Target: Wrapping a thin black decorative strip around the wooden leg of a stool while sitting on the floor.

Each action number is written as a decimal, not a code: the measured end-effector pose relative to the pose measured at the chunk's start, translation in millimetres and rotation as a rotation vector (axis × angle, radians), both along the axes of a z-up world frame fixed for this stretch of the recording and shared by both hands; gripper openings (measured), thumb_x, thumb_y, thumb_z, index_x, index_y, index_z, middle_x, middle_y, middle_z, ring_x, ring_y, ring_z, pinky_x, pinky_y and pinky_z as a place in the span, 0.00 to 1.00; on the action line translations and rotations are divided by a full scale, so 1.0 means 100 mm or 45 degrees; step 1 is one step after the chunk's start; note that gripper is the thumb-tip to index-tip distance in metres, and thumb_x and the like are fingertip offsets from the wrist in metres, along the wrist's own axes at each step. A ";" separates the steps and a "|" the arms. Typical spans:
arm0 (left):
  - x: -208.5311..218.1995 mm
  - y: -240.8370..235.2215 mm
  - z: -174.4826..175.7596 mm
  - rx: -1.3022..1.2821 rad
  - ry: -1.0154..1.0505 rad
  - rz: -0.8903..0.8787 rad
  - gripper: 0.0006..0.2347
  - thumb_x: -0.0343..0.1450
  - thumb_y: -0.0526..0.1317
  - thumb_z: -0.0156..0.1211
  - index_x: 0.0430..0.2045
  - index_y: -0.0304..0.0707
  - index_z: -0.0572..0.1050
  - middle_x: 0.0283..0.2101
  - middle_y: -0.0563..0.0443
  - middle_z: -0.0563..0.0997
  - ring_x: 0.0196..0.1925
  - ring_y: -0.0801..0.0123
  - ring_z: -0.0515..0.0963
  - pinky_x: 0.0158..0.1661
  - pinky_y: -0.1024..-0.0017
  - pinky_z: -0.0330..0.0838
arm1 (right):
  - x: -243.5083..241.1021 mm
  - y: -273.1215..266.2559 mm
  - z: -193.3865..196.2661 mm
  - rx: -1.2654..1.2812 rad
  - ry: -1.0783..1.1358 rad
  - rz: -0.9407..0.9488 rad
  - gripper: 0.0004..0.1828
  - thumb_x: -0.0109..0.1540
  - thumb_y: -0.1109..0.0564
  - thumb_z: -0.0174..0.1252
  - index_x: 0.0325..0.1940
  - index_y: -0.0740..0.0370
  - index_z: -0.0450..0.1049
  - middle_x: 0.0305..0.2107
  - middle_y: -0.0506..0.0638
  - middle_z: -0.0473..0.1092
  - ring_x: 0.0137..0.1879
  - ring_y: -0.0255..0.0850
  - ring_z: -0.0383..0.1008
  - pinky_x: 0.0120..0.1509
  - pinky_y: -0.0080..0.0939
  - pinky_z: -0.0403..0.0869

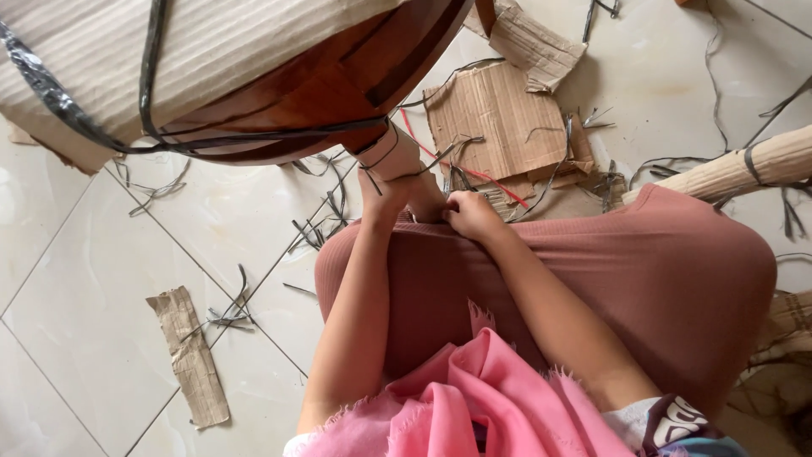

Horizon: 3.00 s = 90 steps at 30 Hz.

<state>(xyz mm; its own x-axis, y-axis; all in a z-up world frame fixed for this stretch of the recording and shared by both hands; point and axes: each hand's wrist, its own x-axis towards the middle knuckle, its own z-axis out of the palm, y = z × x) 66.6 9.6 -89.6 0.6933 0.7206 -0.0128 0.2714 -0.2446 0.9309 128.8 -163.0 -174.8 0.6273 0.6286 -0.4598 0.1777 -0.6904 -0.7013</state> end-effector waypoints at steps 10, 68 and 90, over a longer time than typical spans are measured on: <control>0.18 -0.14 0.22 0.008 -0.164 -0.028 0.08 0.54 0.30 0.67 0.24 0.29 0.82 0.23 0.40 0.81 0.32 0.64 0.81 0.32 0.63 0.76 | 0.63 -0.44 -0.26 -0.448 -0.177 -0.339 0.10 0.60 0.46 0.64 0.45 0.40 0.81 0.42 0.48 0.79 0.56 0.50 0.78 0.58 0.54 0.78; -0.11 0.27 0.16 -0.087 0.585 -0.392 0.13 0.73 0.37 0.45 0.43 0.40 0.79 0.41 0.34 0.83 0.50 0.38 0.81 0.48 0.47 0.77 | 0.25 0.18 0.67 0.626 -0.203 -0.442 0.03 0.64 0.54 0.66 0.41 0.48 0.85 0.16 0.43 0.68 0.26 0.31 0.64 0.33 0.33 0.66; -0.57 0.11 0.28 0.197 0.868 -0.174 0.15 0.68 0.41 0.67 0.49 0.60 0.79 0.35 0.63 0.87 0.46 0.69 0.86 0.50 0.64 0.80 | 0.14 -0.07 0.62 0.546 -0.339 -0.248 0.06 0.63 0.53 0.65 0.44 0.45 0.84 0.26 0.55 0.76 0.37 0.52 0.78 0.41 0.51 0.75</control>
